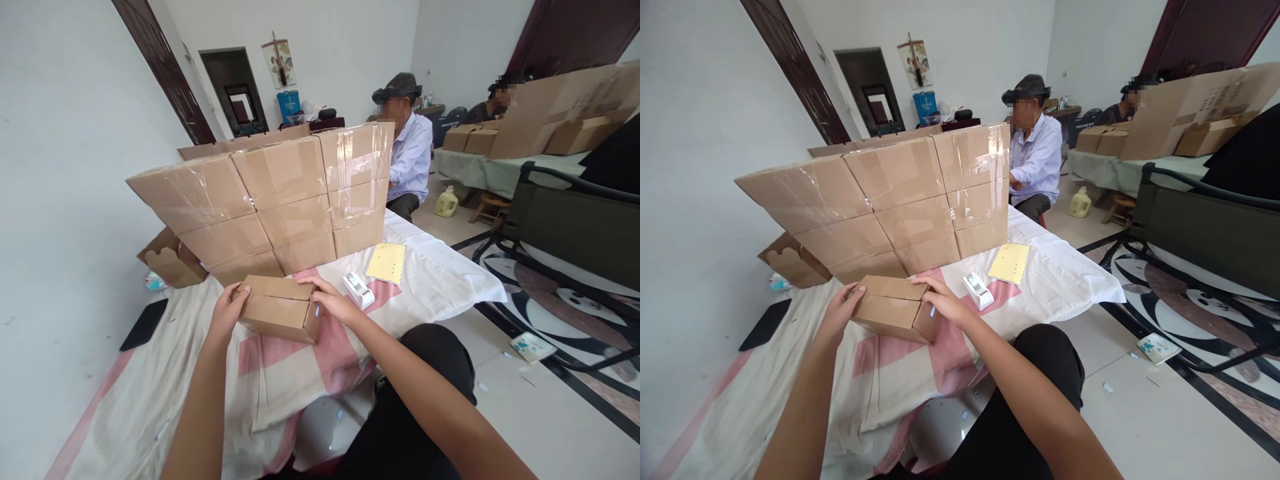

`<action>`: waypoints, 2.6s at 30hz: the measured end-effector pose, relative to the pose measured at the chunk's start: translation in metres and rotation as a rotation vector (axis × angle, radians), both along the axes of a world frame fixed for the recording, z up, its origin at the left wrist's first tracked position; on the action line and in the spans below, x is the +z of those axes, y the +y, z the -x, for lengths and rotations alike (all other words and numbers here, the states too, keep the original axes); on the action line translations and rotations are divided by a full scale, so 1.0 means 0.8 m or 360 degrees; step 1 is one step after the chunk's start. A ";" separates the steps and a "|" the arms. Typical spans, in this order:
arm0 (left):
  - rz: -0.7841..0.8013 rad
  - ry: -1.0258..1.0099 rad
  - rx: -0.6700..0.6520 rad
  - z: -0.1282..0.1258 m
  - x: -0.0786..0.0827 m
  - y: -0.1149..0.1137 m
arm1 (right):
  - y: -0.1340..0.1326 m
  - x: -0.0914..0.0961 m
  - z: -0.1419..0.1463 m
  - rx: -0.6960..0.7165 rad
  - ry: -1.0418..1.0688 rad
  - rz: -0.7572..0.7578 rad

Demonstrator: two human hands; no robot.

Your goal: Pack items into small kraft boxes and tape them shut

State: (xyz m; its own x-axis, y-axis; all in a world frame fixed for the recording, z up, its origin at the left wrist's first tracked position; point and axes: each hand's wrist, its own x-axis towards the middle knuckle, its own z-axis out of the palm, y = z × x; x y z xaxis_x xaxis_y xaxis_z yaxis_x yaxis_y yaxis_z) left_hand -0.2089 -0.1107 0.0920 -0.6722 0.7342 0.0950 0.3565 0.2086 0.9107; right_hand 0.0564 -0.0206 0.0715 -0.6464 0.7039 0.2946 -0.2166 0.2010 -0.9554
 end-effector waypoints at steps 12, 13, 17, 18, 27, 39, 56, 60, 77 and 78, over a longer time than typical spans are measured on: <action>0.0012 -0.0021 0.0013 -0.003 0.000 0.000 | 0.001 -0.005 0.009 -0.0017 0.0219 -0.0220; 0.0014 -0.0020 0.0008 -0.002 -0.001 0.000 | 0.002 -0.005 0.010 -0.0012 0.0235 -0.0233; 0.0037 -0.0054 0.0018 0.001 0.001 0.005 | 0.003 -0.008 0.009 -0.0031 0.0238 -0.0266; 0.0051 -0.0074 0.0031 0.001 0.001 0.006 | 0.003 -0.009 0.009 -0.0035 0.0236 -0.0271; 0.0176 -0.0179 0.0027 0.011 0.004 0.018 | 0.002 -0.012 0.008 -0.0025 0.0288 -0.0271; 0.0164 -0.0127 0.0088 0.014 -0.007 0.023 | -0.014 -0.008 -0.006 -0.0025 -0.0048 -0.0362; 0.0191 -0.0087 0.0064 0.020 -0.016 0.026 | -0.045 -0.013 -0.017 -0.0217 -0.0445 -0.0951; 0.0242 -0.0096 0.0115 0.015 -0.009 0.026 | -0.036 -0.023 -0.010 -0.0302 -0.0318 -0.1218; -0.0128 -0.0615 0.0508 0.010 -0.016 -0.008 | -0.026 -0.003 -0.026 -0.0610 -0.0038 -0.1260; -0.0170 -0.0606 0.0460 0.011 -0.025 -0.019 | -0.026 0.013 -0.042 -0.0679 -0.0003 -0.1282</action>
